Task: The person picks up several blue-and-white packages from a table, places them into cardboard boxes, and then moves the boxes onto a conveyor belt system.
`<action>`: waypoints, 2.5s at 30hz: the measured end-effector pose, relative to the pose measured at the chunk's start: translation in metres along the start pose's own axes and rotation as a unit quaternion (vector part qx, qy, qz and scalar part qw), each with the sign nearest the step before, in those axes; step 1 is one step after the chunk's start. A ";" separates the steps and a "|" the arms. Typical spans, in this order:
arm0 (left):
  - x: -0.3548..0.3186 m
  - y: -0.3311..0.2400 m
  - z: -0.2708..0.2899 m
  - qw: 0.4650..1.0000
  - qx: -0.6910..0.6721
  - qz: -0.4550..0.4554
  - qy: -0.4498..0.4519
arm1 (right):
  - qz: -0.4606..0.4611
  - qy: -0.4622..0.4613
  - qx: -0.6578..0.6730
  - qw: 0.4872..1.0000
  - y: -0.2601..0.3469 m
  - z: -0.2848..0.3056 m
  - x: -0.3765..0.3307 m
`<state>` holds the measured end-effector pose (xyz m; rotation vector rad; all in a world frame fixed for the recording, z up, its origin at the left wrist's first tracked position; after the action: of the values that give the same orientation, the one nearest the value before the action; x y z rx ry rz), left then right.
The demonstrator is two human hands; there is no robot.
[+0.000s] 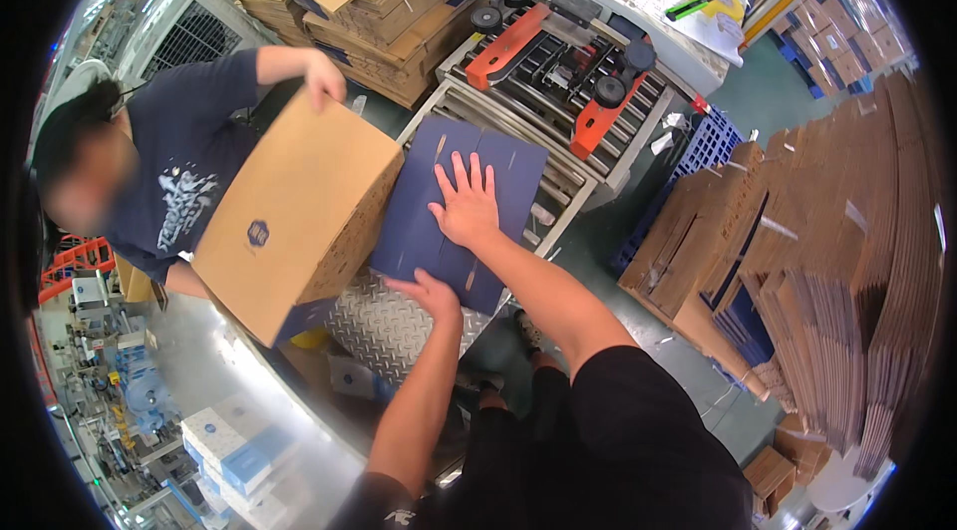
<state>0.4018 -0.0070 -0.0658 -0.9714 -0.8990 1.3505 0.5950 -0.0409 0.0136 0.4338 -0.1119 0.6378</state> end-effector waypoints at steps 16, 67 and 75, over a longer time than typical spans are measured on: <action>0.014 -0.128 -0.255 0.954 -0.116 0.032 0.276 | 0.035 -0.093 0.036 0.994 -0.136 0.035 0.082; -0.108 -0.185 0.319 0.871 -0.094 -0.342 0.341 | 0.499 -0.238 -0.163 0.817 0.311 0.667 -0.338; -0.063 -0.170 0.370 0.897 0.024 -0.338 0.285 | 0.259 -0.089 0.334 0.902 0.179 0.564 -0.254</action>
<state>0.1146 -0.0519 0.2269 -0.8327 -0.6455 0.4479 0.3011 -0.2924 0.5286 1.1516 -0.1844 1.1661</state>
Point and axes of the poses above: each hand's wrist, its own x-axis towards the middle knuckle, its own z-axis out of the back of the hand, y = z × x, the point moved 6 cm from there along x, towards the middle knuckle, and after that the axes turned 10 degrees about -y, right-handed, at the moved point
